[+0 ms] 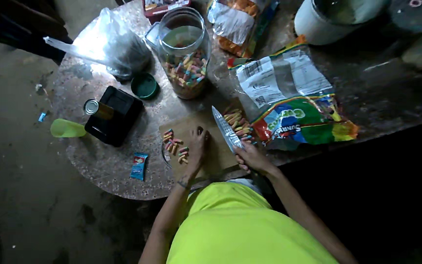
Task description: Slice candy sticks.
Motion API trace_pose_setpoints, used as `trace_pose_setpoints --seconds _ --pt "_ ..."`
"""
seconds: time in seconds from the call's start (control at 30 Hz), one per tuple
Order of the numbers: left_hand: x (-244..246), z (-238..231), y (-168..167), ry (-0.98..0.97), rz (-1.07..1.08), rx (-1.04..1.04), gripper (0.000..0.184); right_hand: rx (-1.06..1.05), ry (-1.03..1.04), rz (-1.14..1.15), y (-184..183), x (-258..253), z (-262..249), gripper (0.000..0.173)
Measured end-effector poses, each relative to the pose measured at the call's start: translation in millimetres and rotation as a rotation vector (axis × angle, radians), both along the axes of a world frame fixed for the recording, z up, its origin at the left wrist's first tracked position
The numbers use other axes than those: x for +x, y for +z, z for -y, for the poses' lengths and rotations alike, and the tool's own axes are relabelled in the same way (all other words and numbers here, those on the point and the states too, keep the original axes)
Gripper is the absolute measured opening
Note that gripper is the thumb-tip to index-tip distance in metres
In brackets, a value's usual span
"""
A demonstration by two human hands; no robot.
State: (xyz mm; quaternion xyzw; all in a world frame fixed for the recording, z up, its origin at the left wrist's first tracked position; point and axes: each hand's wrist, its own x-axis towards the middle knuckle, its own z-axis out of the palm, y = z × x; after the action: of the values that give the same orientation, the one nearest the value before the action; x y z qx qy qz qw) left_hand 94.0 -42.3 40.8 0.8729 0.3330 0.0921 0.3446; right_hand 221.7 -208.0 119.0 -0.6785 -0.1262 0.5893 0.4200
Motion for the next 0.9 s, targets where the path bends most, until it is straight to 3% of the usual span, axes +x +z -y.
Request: trace_pose_setpoints --seconds 0.17,0.37,0.47,0.6,0.77,0.83,0.9 --pt "-41 -1 41 0.194 -0.005 -0.030 0.019 0.066 -0.038 0.072 7 24 12 0.030" --pt "-91 -33 44 0.266 0.155 -0.232 0.022 0.080 -0.052 0.059 13 37 20 0.030" --pt "-95 -58 37 0.437 0.132 -0.142 0.025 0.094 -0.060 0.061 11 39 22 0.029" --pt "-80 -70 37 0.493 -0.144 -0.133 0.037 0.062 -0.073 0.072 18 42 24 0.031" --pt "-43 -56 74 0.502 -0.414 -0.048 0.045 0.077 -0.169 0.121 26 50 37 0.031" --pt "-17 -51 72 0.432 -0.395 0.032 0.048 0.091 -0.218 0.141 28 53 42 0.026" --pt "13 -41 66 0.254 -0.242 0.003 0.044 0.101 -0.255 0.157 28 54 47 0.022"
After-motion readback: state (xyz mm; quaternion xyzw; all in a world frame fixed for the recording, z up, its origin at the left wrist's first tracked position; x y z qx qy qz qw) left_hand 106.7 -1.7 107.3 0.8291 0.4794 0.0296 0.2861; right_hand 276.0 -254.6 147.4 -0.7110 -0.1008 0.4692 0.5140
